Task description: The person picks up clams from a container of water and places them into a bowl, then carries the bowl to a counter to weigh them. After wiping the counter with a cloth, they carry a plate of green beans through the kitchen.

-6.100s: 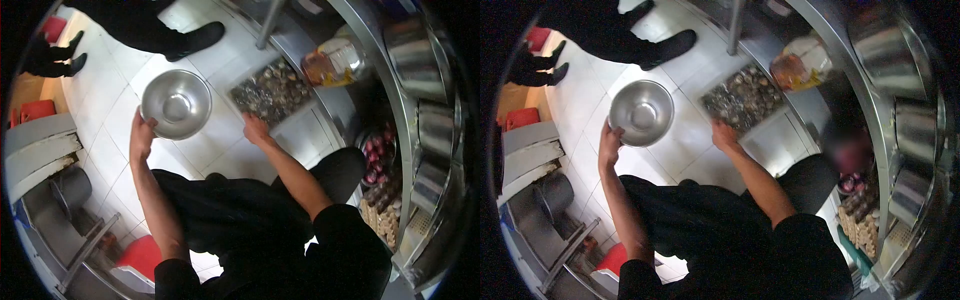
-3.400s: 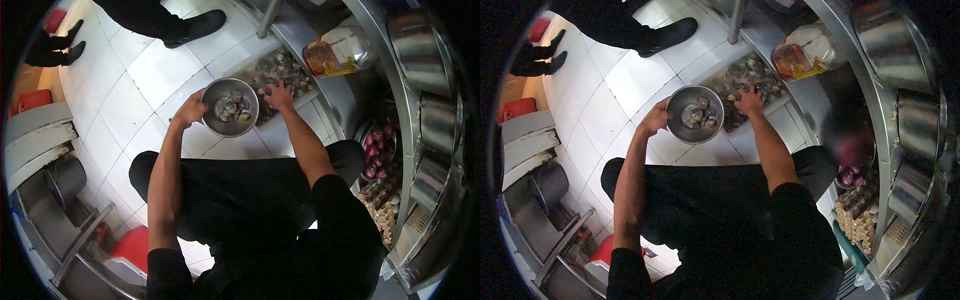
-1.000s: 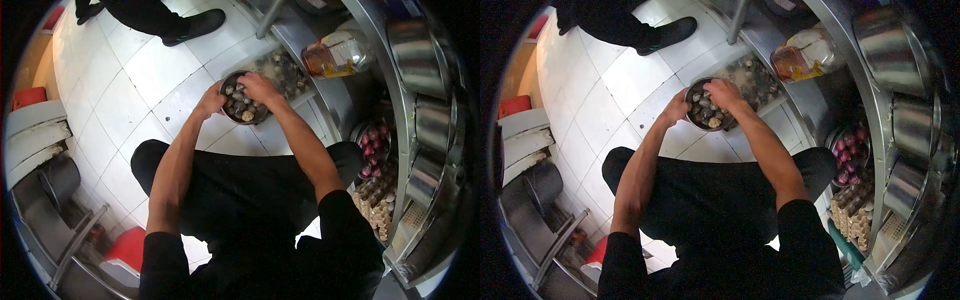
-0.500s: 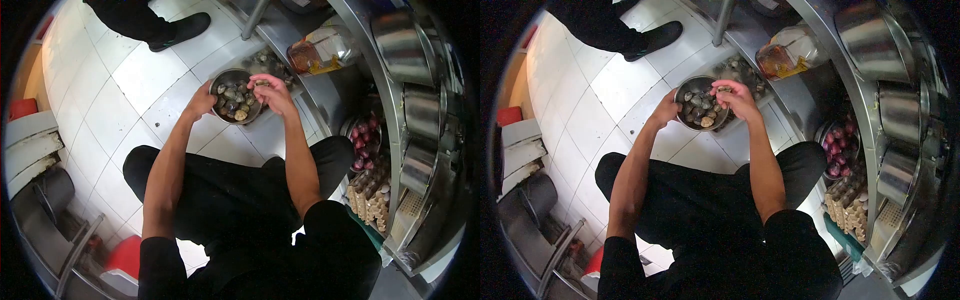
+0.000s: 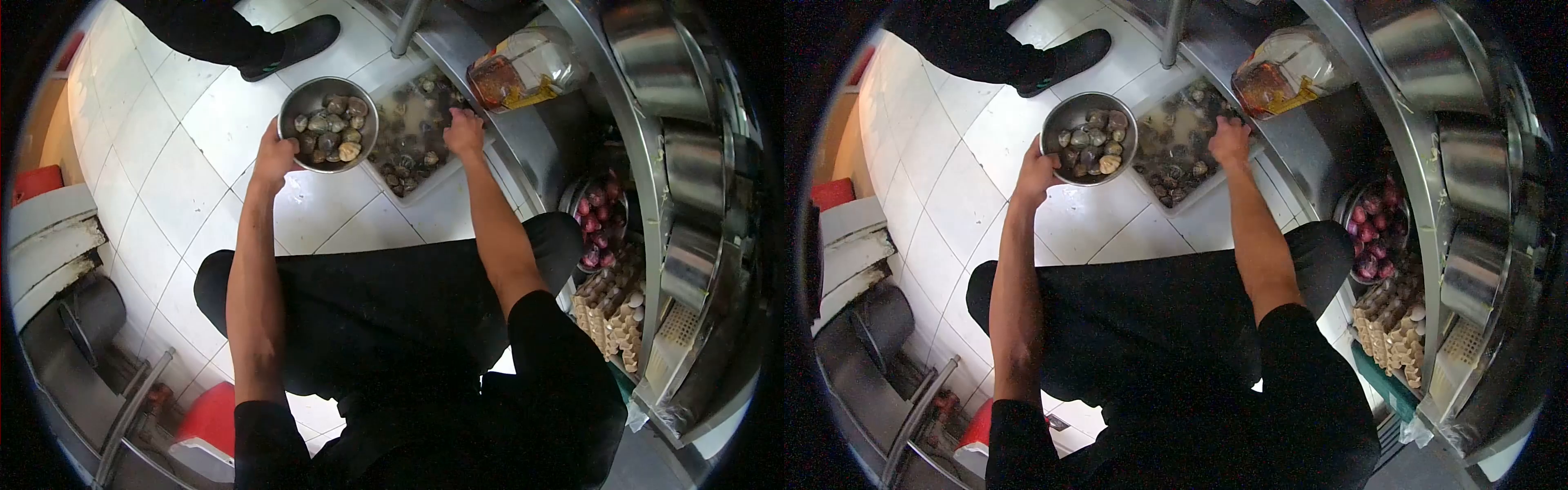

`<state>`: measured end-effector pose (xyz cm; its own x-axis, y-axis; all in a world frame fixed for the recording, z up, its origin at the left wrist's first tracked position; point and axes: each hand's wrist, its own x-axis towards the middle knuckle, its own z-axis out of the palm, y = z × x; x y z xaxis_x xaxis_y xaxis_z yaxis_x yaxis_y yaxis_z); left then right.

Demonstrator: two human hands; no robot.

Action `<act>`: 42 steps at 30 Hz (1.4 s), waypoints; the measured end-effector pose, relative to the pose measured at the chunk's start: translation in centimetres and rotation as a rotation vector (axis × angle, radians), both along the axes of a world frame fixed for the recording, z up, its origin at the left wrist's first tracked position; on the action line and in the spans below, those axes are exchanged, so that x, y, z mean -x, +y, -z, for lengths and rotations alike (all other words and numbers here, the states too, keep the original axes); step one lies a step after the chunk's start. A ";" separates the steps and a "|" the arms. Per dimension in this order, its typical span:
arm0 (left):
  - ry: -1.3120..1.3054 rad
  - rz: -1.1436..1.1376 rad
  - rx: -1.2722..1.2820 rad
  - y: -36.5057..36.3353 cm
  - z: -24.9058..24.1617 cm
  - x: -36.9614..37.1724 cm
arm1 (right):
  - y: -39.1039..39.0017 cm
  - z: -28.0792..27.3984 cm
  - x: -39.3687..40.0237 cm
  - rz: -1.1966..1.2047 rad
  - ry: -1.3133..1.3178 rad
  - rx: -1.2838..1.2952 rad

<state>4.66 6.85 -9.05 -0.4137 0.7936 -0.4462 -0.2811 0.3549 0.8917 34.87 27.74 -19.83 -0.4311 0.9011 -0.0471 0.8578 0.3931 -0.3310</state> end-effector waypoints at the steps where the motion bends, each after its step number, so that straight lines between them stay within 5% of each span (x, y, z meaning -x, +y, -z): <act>1: -0.006 -0.044 -0.008 -0.2 -0.1 0.2 | -0.9 -1.2 1.4 0.025 -0.156 0.175; 2: -0.006 -0.046 0.000 -0.5 -0.2 0.4 | -2.2 -1.8 2.6 0.052 -0.315 0.355; 4: 0.030 -0.068 0.063 -0.8 -0.5 0.8 | -5.1 1.9 3.6 -0.224 -0.237 0.488; 6: 0.024 -0.052 0.043 -0.9 0.0 1.1 | -10.7 -3.7 6.3 -0.180 -0.466 0.396; 11: 0.024 -0.004 0.064 -1.2 0.3 0.2 | -10.3 3.7 6.1 -0.232 -0.298 0.262; 14: 0.002 0.041 0.078 -1.3 0.1 -0.2 | -9.1 3.7 5.7 -0.163 -0.254 0.156; 18: -0.011 0.097 0.037 -1.2 1.6 0.0 | -5.4 4.8 3.0 -0.243 0.176 0.176; 20: -0.005 0.108 0.049 -0.8 1.2 -0.7 | -5.2 0.6 2.6 0.410 0.676 0.898; 24: -0.019 0.157 0.033 0.3 2.3 -1.3 | -4.5 -2.4 0.3 0.438 1.286 1.322; 28: -0.028 0.189 0.055 1.2 1.7 -2.4 | -5.0 -4.7 -0.2 0.347 1.483 1.387; 42: 0.017 0.313 0.102 2.3 3.1 -4.5 | -5.8 -9.3 2.8 0.072 1.266 1.401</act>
<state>9.13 9.12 -12.15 -0.1646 0.8348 -0.5254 -0.1292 0.5099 0.8505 32.04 21.92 -10.50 -0.7628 0.5143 -0.3919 -0.1146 -0.7040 -0.7009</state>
